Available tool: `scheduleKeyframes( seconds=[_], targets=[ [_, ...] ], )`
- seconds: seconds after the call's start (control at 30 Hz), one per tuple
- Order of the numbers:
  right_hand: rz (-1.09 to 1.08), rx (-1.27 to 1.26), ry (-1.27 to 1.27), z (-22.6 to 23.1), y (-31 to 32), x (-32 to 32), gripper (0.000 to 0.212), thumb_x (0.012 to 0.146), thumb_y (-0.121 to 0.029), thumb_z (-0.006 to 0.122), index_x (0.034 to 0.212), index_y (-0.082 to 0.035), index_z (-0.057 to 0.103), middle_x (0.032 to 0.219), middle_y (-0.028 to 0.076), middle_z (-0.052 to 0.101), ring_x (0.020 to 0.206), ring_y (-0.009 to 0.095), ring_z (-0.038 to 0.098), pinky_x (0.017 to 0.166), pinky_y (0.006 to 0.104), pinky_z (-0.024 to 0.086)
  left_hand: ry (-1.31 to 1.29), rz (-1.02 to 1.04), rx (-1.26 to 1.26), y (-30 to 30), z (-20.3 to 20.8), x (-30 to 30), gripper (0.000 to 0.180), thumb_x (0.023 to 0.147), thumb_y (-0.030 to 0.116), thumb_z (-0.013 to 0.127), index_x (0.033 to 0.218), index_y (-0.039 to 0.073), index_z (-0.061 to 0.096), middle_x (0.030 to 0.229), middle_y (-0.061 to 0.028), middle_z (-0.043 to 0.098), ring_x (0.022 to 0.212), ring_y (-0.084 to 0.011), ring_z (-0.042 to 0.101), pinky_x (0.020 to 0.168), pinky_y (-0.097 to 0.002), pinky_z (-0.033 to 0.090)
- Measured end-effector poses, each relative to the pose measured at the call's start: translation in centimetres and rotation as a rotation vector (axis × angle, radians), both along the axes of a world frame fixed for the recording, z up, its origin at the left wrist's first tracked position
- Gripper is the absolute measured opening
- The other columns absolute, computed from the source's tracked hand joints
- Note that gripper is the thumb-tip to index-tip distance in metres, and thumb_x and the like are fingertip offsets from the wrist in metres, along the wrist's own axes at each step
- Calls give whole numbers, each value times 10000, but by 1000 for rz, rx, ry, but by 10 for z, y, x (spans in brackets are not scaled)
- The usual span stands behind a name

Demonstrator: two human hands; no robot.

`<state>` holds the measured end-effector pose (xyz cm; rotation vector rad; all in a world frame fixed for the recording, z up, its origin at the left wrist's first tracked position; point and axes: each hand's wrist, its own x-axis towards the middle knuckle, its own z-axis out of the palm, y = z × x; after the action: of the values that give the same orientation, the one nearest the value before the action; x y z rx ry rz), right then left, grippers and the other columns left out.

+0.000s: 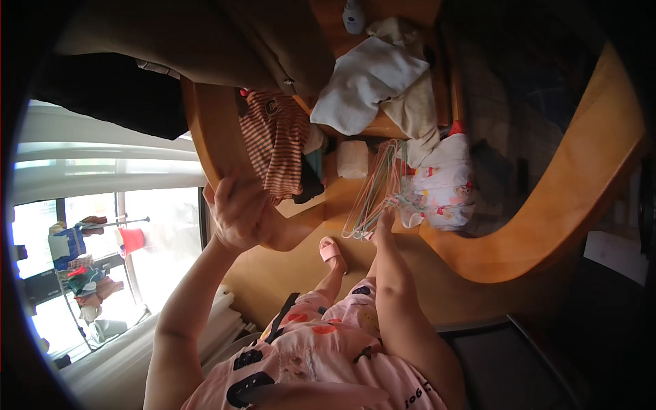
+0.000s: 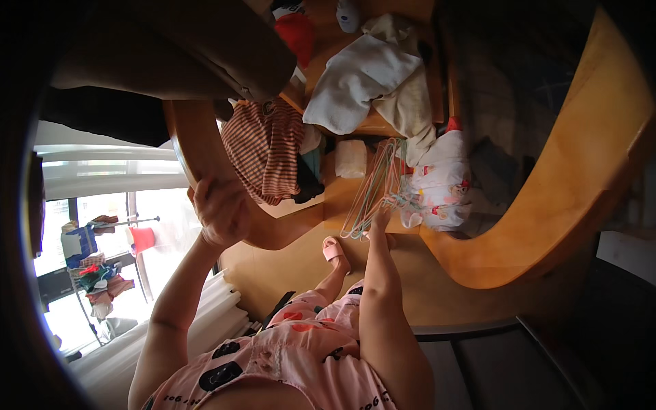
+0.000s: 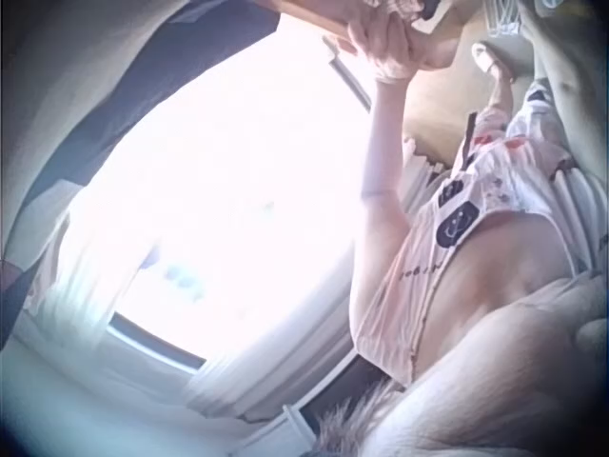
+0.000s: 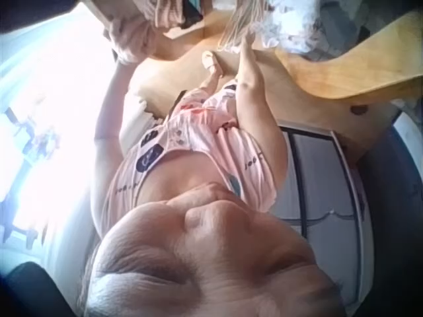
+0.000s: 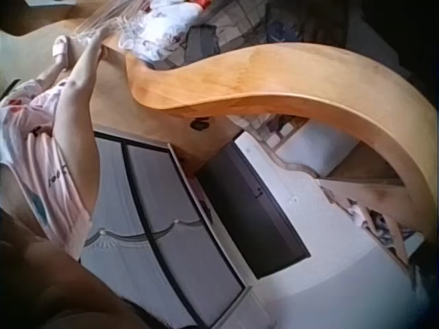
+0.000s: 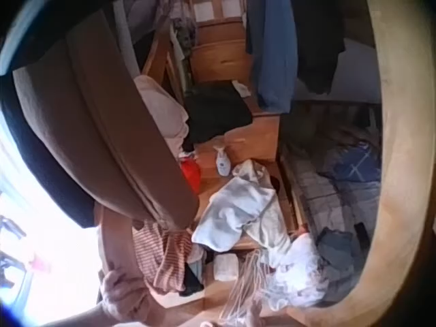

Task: The recorder is sorting and folding various items of clothing in a room with bunk beds.

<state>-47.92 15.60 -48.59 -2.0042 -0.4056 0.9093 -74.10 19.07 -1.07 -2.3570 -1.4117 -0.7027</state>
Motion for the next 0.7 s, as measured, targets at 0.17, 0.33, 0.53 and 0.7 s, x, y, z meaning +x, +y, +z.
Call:
scheduleKeyframes(
  seconds=[0.17, 0.33, 0.53, 0.7],
  targets=[
    [226, -146, 116, 30, -32, -11, 289, 882, -236, 388, 1069, -61, 522, 947, 149, 541, 874, 279, 515, 693, 357, 419, 50, -6, -34, -9, -3, -18, 157, 569, 107, 606, 722, 77, 620, 804, -33, 593, 906, -263, 492, 821, -388, 311],
    [429, -209, 110, 100, -18, 18, 330, 864, -212, 374, 1110, -50, 524, 1073, 214, 561, 1053, 351, 505, 867, 411, 400, -37, -46, 11, -2, 2, -14, 166, 565, 161, 621, 720, 100, 618, 780, -19, 568, 887, -255, 505, 808, -429, 302],
    [507, 44, 459, 254, 56, 3, 177, 832, -168, 571, 981, -80, 604, 844, 48, 645, 707, 94, 592, 554, 225, 463, -34, -62, 9, -9, -9, -21, 128, 565, 252, 603, 597, 136, 558, 732, 18, 535, 1022, -225, 464, 790, -543, 316],
    [655, 707, 307, 517, 156, 4, 208, 856, -164, 546, 1030, -54, 571, 920, 67, 630, 785, 118, 603, 627, 250, 486, 33, -27, -83, -23, -11, -16, 127, 574, 228, 585, 596, 104, 567, 813, -29, 540, 1021, -234, 437, 796, -530, 315]
  ],
)
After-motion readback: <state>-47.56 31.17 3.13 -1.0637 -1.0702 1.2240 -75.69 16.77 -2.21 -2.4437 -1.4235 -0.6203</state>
